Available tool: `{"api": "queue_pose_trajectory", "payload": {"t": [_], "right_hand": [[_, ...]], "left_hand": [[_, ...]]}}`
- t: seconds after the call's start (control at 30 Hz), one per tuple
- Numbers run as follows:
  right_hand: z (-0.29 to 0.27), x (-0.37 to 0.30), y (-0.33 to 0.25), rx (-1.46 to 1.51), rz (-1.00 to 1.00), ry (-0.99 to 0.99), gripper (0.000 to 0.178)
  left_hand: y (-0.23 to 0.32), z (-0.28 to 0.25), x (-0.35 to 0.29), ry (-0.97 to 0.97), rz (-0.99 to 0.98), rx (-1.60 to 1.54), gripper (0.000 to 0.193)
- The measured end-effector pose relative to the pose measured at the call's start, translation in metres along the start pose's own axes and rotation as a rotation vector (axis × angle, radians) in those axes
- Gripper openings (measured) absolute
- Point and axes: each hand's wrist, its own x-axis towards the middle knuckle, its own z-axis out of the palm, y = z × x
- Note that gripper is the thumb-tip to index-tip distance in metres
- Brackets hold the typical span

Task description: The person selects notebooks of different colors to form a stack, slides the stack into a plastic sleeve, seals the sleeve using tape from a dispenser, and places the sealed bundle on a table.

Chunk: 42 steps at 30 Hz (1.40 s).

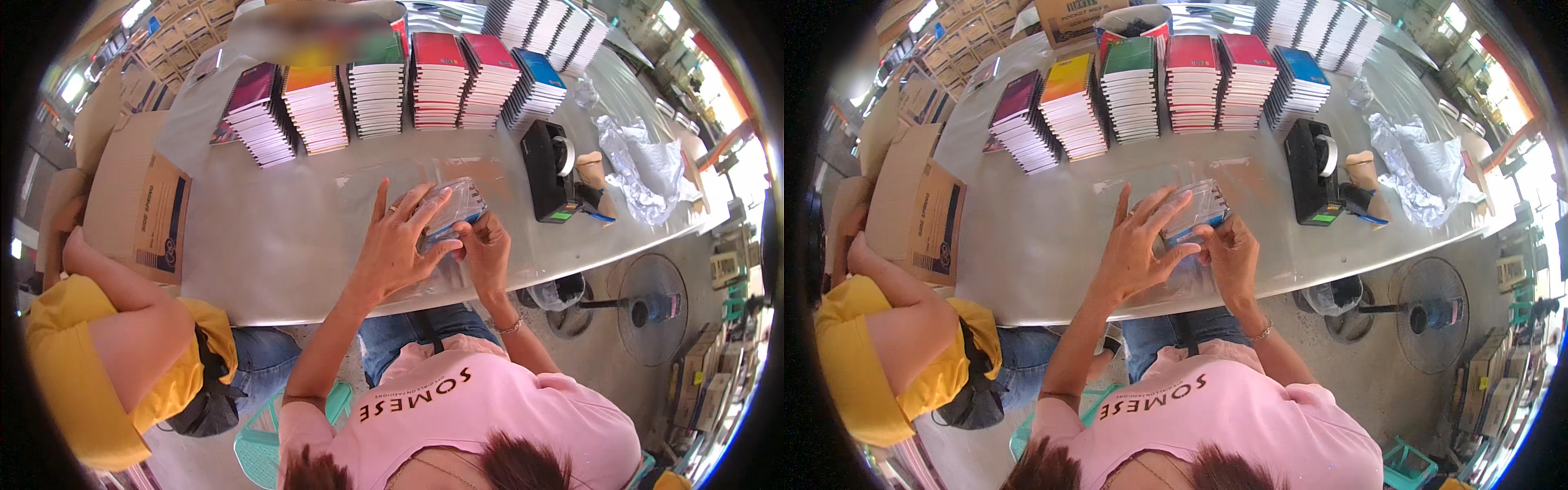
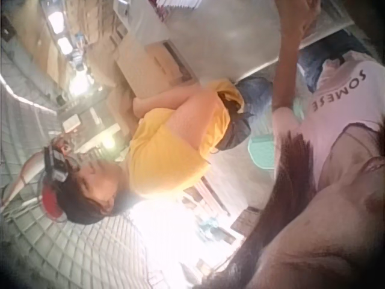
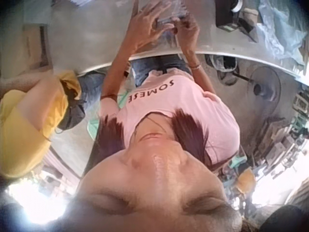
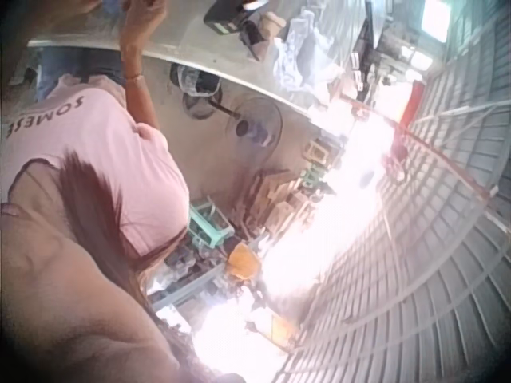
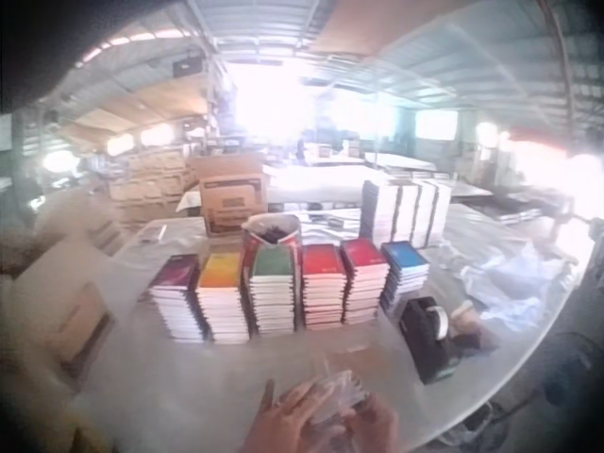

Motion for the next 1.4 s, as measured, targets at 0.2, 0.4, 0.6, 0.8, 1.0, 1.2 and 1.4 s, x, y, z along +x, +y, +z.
{"api": "queue_pose_trajectory", "payload": {"t": [0.2,0.4,0.6,0.8,1.0,1.2,1.4], "right_hand": [[-0.027,0.005,0.005,-0.654,-0.168,-0.007,0.023],[-0.087,0.001,0.032,-1.011,-0.470,-0.040,0.024],[-0.104,-0.025,0.035,-1.236,-0.404,-0.110,0.044],[-0.108,-0.029,0.048,-1.125,-0.394,-0.107,0.048],[-0.114,-0.030,0.049,-1.120,-0.400,-0.152,0.051],[-0.118,-0.031,0.052,-1.184,-0.374,-0.178,0.047],[-0.116,-0.028,0.046,-1.172,-0.332,-0.210,0.045]], "left_hand": [[0.013,-0.008,0.024,-0.059,-0.155,-0.012,0.063],[0.015,-0.014,0.026,-0.041,-0.145,0.054,0.061],[0.000,-0.091,-0.009,0.155,-0.271,-0.127,0.060],[-0.051,-0.103,-0.072,0.353,-0.344,0.570,0.058],[-0.137,-0.076,-0.153,0.426,-0.497,0.868,0.060],[-0.107,-0.052,-0.156,0.457,-0.799,0.689,0.069],[-0.085,-0.007,-0.155,0.730,-0.925,0.559,0.078]]}}
